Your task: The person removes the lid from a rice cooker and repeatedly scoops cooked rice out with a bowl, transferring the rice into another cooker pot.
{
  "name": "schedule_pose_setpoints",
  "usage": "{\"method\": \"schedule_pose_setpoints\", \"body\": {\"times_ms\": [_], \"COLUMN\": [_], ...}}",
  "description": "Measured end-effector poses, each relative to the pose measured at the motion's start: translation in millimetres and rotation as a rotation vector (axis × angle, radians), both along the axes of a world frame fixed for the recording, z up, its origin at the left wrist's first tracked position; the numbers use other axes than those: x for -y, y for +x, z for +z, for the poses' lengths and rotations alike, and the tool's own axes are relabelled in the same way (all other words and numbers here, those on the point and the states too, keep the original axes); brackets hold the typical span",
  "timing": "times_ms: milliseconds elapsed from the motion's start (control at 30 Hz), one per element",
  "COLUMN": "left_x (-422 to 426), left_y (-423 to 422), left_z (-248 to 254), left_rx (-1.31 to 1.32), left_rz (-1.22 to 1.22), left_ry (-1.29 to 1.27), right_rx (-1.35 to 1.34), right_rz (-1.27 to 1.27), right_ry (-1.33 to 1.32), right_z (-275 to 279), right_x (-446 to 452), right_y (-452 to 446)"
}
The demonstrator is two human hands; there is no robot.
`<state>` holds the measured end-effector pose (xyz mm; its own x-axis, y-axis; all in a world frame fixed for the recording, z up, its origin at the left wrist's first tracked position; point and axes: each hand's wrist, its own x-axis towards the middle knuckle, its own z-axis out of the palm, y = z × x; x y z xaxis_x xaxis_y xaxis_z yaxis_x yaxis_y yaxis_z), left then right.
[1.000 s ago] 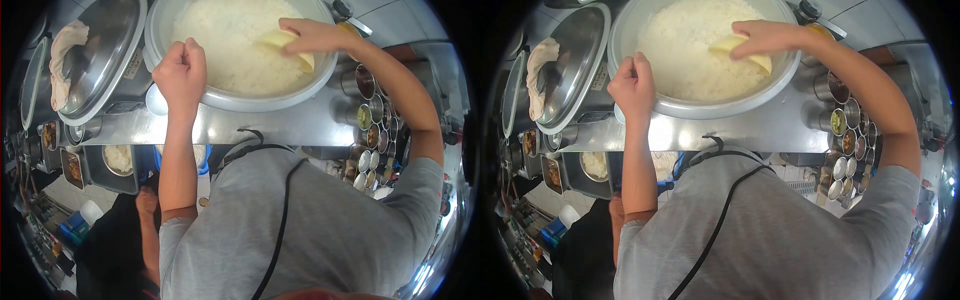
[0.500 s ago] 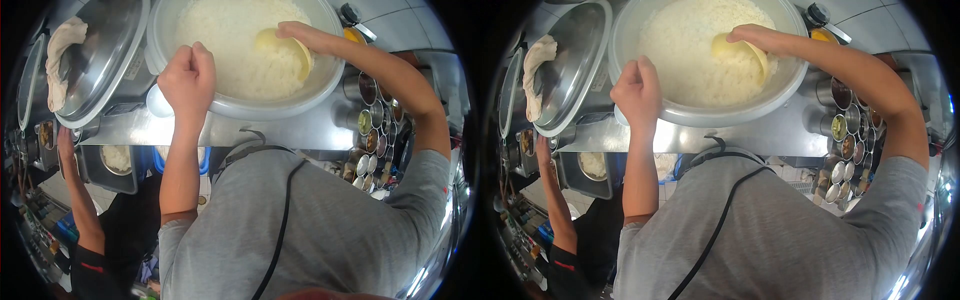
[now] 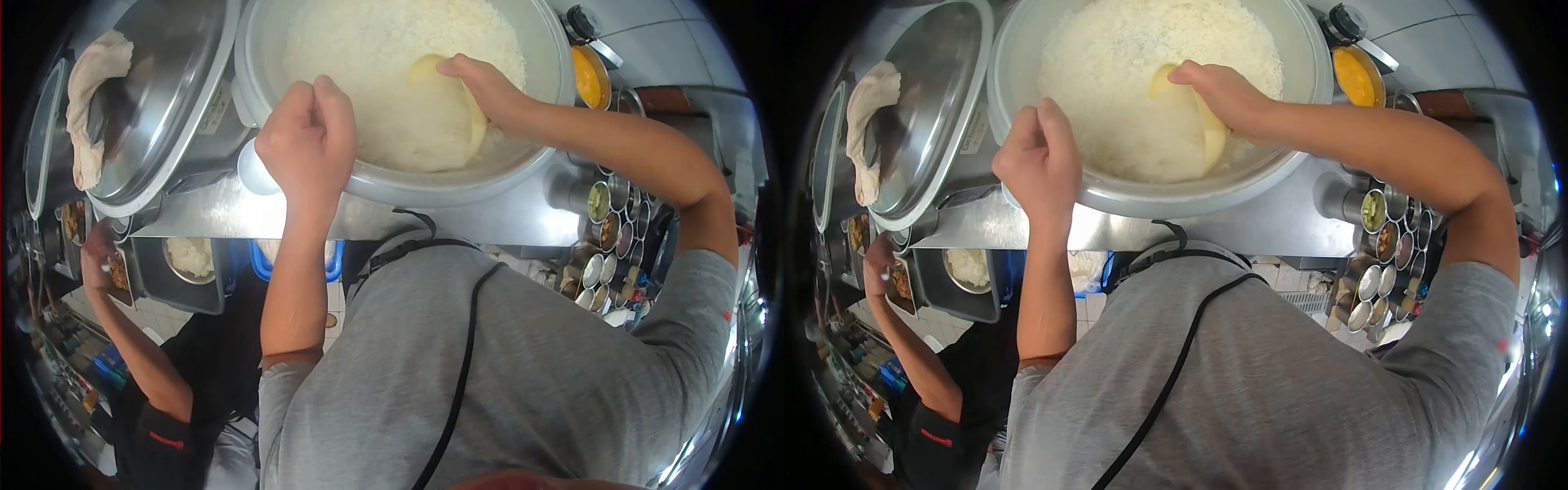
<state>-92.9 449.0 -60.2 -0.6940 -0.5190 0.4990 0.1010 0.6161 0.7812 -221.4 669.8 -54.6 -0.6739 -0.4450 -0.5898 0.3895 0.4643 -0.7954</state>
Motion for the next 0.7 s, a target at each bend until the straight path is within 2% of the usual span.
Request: {"method": "schedule_pose_setpoints", "body": {"times_ms": [67, 200, 267, 367, 500, 567, 700], "left_x": [-1.0, -0.5, 0.5, 0.9, 8.4, 11.2, 11.3], "left_y": [-0.4, 0.0, 0.3, 1.9, 1.8, 1.5, 2.5], "left_z": [-0.9, -1.0, -1.1, 0.3, -4.1, -6.2, -1.0], "left_rx": [0.016, 0.030, 0.005, -0.004, -0.052, -0.101, -0.152], "left_rz": [-0.007, -0.022, -0.047, -0.059, -0.040, -0.050, -0.082], "left_ry": [0.013, 0.006, 0.028, 0.094, 0.074, 0.053, 0.079], "right_rx": [-0.019, -0.134, -0.169, -0.087, -0.234, -0.306, -0.444], "right_rz": [-0.070, -0.036, 0.111, 0.252, 0.388, 0.654, 0.744], "right_ry": [0.084, 0.220, 0.204, 0.322, 0.233, 0.255, 0.164], "right_z": [-2.9, -2.2, -4.6, 34.7, 0.2, -8.4, -2.8], "right_x": [8.5, 39.5, 58.8, 101.8, 146.8, 159.1, 146.7], "right_y": [3.3, 1.3, -8.1, -7.7, -26.0, -40.3, -40.5]}}
